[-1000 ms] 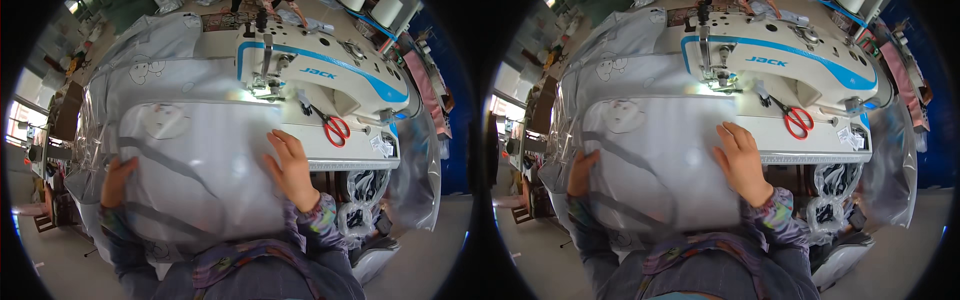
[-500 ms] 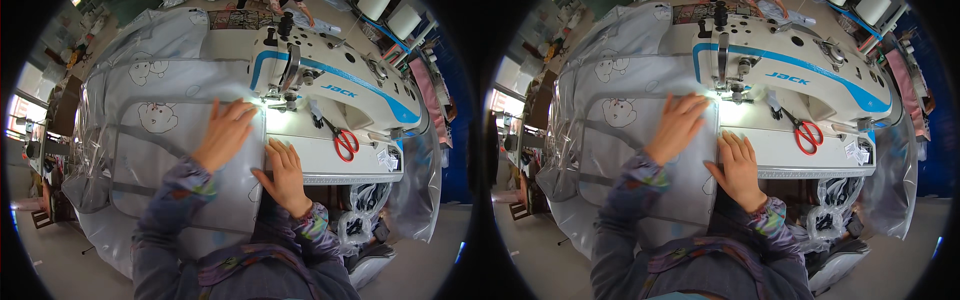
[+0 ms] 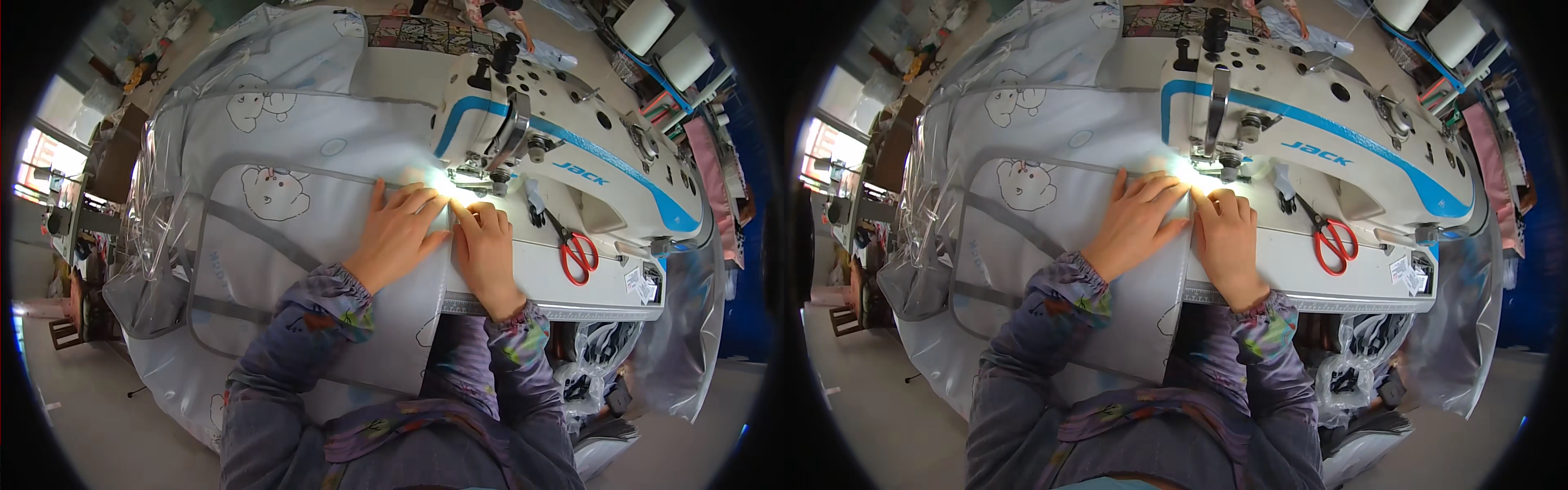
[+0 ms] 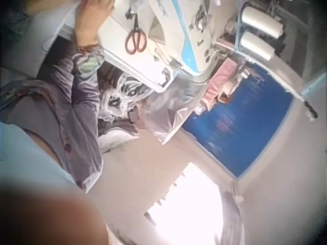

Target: Sewing plastic and fabric components together using an industrial sewing machine to create bags.

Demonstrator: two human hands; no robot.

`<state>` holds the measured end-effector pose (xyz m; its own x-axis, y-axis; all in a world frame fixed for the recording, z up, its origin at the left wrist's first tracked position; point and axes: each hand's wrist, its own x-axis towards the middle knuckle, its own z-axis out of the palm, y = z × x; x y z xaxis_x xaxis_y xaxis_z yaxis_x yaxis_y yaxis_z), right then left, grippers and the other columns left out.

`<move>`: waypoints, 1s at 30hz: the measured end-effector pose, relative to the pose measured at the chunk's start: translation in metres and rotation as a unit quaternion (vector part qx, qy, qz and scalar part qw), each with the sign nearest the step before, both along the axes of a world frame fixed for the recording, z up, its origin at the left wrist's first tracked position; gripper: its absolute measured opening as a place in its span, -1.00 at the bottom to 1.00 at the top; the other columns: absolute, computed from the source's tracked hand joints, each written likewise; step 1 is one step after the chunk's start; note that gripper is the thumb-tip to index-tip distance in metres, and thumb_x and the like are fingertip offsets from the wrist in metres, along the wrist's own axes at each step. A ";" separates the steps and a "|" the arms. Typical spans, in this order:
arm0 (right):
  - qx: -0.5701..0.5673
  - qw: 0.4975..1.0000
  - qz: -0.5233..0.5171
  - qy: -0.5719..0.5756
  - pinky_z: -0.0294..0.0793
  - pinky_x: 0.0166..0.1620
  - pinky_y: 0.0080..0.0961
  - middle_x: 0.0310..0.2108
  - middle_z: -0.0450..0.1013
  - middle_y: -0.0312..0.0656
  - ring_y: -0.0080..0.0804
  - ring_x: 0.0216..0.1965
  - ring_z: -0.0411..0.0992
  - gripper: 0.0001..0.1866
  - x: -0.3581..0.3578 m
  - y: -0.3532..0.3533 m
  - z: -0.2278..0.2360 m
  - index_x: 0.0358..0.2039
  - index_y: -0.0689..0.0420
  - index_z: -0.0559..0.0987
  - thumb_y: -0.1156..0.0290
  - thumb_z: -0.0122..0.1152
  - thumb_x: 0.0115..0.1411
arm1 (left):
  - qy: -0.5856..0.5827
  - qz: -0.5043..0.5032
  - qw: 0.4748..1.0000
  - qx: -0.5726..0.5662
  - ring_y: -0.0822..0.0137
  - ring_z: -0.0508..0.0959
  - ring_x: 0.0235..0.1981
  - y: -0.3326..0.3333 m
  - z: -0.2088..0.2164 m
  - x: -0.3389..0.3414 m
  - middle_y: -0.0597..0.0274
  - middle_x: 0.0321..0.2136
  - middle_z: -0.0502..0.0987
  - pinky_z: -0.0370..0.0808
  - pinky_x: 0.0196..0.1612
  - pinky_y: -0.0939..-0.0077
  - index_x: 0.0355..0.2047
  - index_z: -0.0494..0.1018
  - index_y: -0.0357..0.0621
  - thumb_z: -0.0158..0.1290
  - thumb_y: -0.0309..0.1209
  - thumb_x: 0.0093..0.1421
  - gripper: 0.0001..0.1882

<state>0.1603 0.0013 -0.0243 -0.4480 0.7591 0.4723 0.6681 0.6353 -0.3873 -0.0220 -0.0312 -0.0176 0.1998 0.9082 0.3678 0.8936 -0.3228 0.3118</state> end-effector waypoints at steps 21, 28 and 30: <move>-0.024 0.997 -0.067 -0.025 0.42 -0.17 -0.16 -0.33 0.48 -0.12 -0.07 -0.27 0.48 -0.70 -0.010 0.023 -0.006 -0.07 -0.01 0.65 0.46 0.19 0.17 | -0.005 0.005 1.000 -0.019 0.12 0.39 0.22 0.021 0.001 0.000 0.18 0.09 0.44 0.11 0.32 -0.40 0.01 0.51 -0.17 0.23 -0.15 0.14 -0.50; -0.033 0.991 -0.014 0.132 0.52 -0.25 -0.22 -0.30 0.45 -0.05 -0.04 -0.30 0.48 -0.69 0.028 -0.038 0.011 -0.10 0.20 0.59 0.57 0.29 0.09 | 0.000 -0.024 1.000 0.014 0.08 0.48 0.10 0.045 -0.005 -0.001 0.15 0.03 0.52 0.28 0.20 -0.06 0.03 0.53 -0.13 0.28 -0.24 0.11 -0.52; -0.080 0.977 0.015 0.195 0.50 -0.32 -0.28 -0.42 0.47 -0.06 -0.06 -0.42 0.47 -0.89 0.057 -0.077 0.013 -0.27 0.22 0.60 0.56 0.29 0.17 | 0.036 -0.038 0.997 0.056 0.06 0.47 0.09 0.043 -0.008 -0.020 0.09 0.03 0.50 0.32 0.15 0.09 0.08 0.51 -0.19 0.26 -0.22 0.15 -0.48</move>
